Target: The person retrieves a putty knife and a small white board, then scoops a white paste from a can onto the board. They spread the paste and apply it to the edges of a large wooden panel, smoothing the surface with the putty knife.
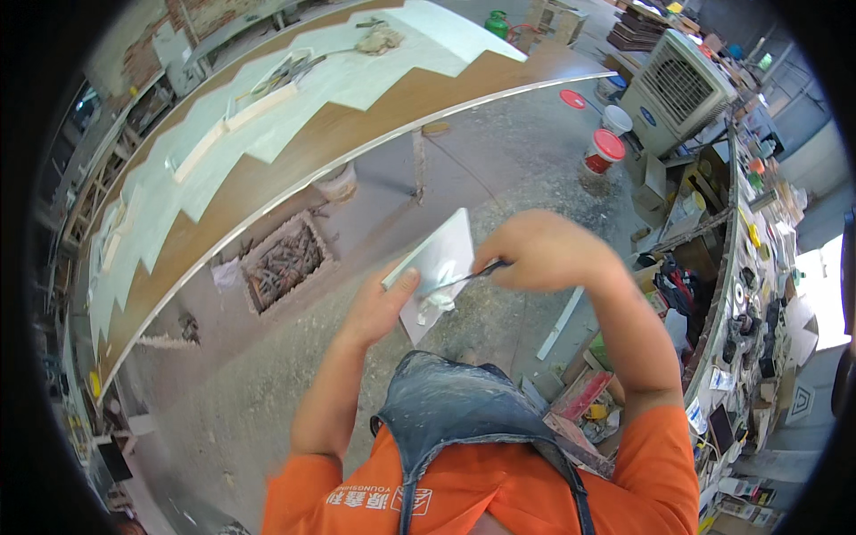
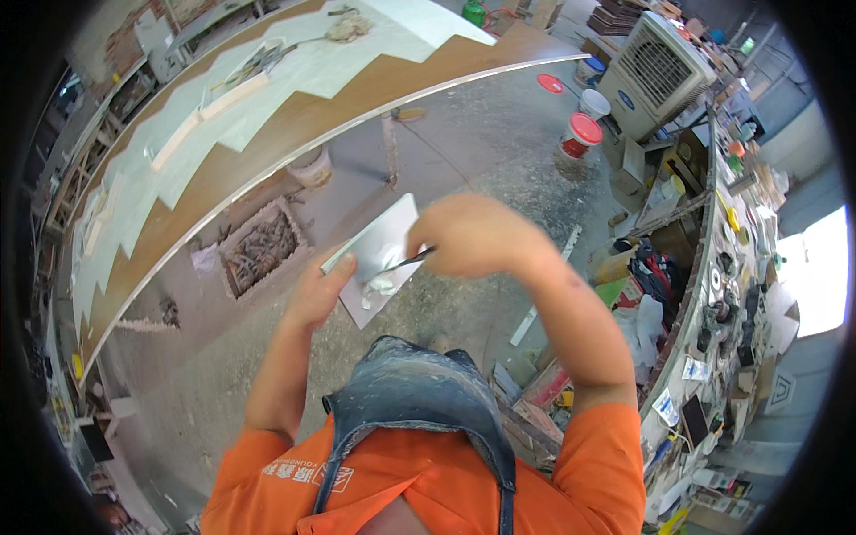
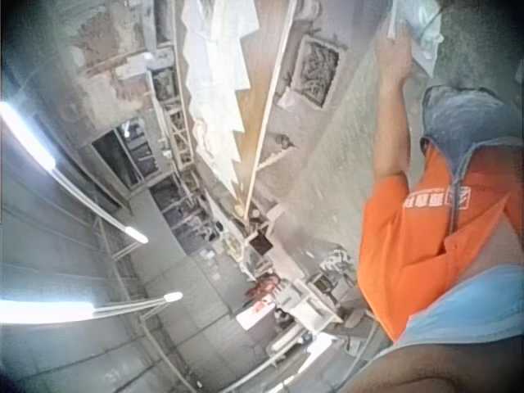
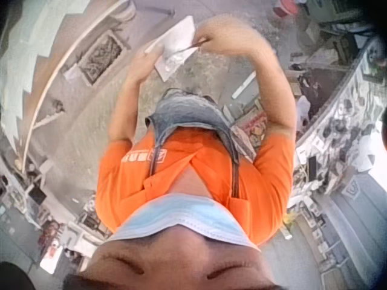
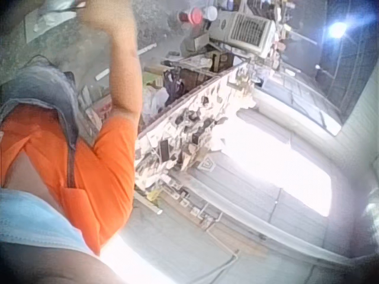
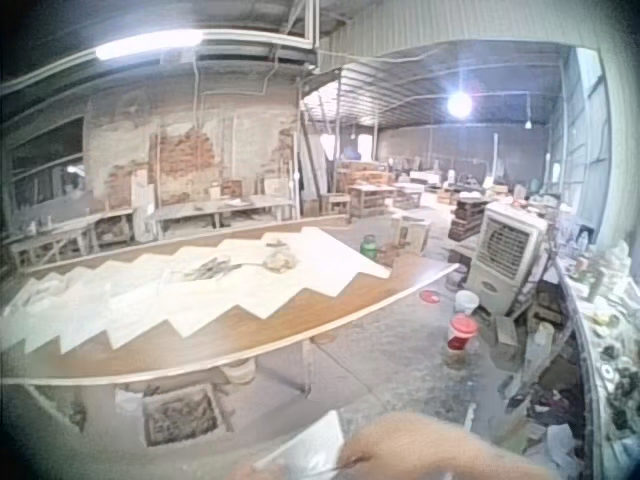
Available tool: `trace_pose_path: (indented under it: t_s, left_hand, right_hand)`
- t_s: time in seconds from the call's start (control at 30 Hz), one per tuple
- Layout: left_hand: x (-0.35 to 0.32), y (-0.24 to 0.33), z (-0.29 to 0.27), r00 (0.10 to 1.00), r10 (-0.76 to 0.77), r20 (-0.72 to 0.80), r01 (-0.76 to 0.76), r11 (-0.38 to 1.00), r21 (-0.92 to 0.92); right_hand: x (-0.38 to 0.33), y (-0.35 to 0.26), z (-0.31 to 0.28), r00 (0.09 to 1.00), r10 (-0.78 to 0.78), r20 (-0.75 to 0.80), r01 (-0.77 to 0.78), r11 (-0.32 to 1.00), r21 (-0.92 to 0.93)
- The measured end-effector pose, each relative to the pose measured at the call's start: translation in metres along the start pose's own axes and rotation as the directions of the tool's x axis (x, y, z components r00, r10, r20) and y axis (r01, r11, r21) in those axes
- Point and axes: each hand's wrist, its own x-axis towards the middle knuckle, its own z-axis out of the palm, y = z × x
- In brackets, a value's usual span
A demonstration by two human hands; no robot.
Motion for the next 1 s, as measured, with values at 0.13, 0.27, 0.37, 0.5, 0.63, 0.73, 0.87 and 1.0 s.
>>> trace_pose_path:
  t_s: [0.13,0.27,0.37,0.5,0.63,0.73,0.87,1.0]
  left_hand:
    - [0.019,-0.001,0.02,0.972,-0.137,-0.192,0.08,0.956,-0.281]
    - [0.03,0.003,0.027,0.942,-0.14,-0.305,-0.113,0.724,-0.681]
    - [0.051,0.012,0.033,0.925,0.02,-0.378,-0.285,0.694,-0.661]
    - [0.064,0.016,0.038,0.808,0.164,-0.565,-0.495,0.709,-0.503]
    - [0.071,0.001,0.028,0.817,0.219,-0.533,-0.476,0.778,-0.411]
    - [0.095,0.004,0.011,0.874,0.197,-0.444,-0.419,0.769,-0.483]
    - [0.13,-0.003,-0.033,0.854,0.21,-0.476,-0.368,0.891,-0.267]
    - [0.183,0.018,-0.063,0.904,0.147,-0.402,-0.303,0.884,-0.356]
  right_hand:
    - [-0.01,-0.025,-0.001,0.999,0.041,0.015,-0.035,0.95,-0.311]
    - [-0.013,0.003,-0.029,0.954,0.028,-0.299,-0.09,0.976,-0.198]
    - [-0.018,0.015,0.035,0.846,0.246,-0.474,-0.106,0.947,0.303]
    - [-0.04,0.028,0.071,0.848,0.452,0.275,-0.174,-0.253,0.952]
    - [0.008,0.06,0.052,0.866,0.46,0.195,-0.119,-0.19,0.975]
    - [0.034,0.079,0.035,0.825,0.492,-0.277,-0.18,0.694,0.697]
    - [0.05,0.07,0.013,0.944,0.307,-0.119,-0.275,0.934,0.228]
    - [0.132,0.087,-0.005,0.817,0.439,-0.374,-0.216,0.834,0.507]
